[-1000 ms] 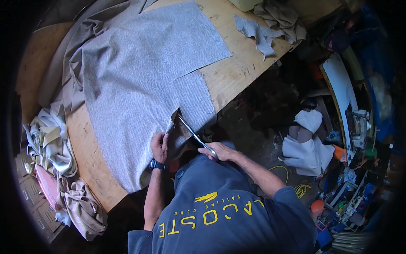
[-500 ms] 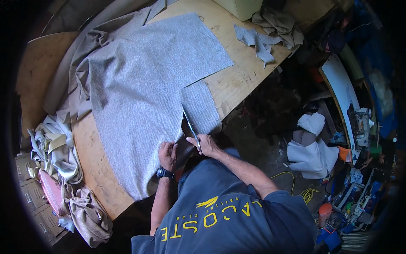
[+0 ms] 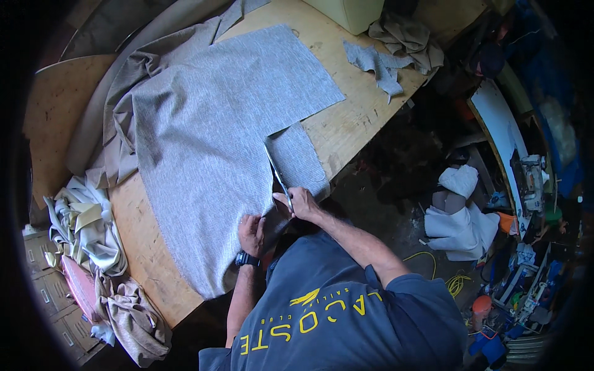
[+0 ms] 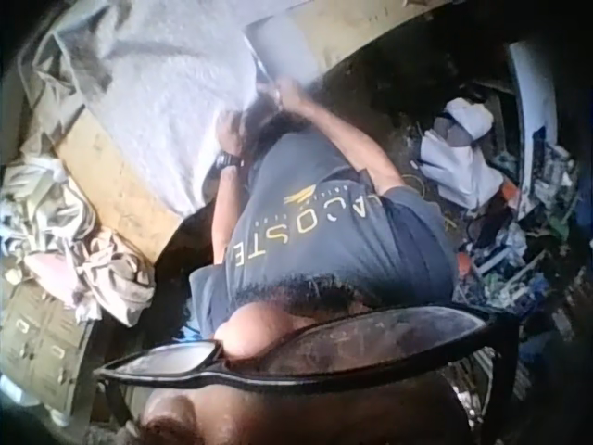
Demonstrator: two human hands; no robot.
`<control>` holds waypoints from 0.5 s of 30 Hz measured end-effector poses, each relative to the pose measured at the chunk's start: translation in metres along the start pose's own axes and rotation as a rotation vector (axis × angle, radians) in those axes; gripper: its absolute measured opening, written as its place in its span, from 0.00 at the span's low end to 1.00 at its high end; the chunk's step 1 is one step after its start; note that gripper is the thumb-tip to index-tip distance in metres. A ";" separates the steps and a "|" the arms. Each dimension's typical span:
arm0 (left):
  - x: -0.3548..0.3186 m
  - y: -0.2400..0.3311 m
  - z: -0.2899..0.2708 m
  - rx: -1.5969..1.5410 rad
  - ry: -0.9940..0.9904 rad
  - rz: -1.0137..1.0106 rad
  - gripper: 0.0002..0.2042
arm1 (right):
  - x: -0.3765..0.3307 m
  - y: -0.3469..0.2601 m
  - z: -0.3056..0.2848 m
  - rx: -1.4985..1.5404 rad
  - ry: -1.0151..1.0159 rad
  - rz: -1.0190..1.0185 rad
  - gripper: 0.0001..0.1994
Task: The person cuts a large piece of grey fabric on a wooden workbench using shears. They measure the fabric with a tape measure and cut it into rectangular sections, occasionally folding and repositioning the material to align the cuts.
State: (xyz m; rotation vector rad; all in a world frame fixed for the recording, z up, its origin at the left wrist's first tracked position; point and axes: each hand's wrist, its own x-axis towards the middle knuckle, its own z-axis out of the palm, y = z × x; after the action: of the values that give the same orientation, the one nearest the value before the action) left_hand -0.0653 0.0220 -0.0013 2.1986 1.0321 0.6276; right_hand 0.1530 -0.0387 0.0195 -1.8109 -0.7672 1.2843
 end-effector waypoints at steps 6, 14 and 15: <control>-0.002 0.002 0.002 -0.035 -0.023 -0.062 0.03 | 0.018 -0.013 -0.001 0.009 0.000 0.054 0.32; -0.002 0.003 0.002 0.019 -0.001 -0.059 0.03 | 0.035 -0.025 -0.005 -0.017 0.015 0.013 0.31; -0.001 0.002 0.005 -0.018 0.009 -0.047 0.03 | 0.035 -0.025 -0.006 -0.002 0.023 0.006 0.31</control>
State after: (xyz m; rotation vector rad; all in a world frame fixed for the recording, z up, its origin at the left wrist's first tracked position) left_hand -0.0622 0.0185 -0.0038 2.1517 1.0753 0.6236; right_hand 0.1686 0.0015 0.0254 -1.8277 -0.7519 1.2650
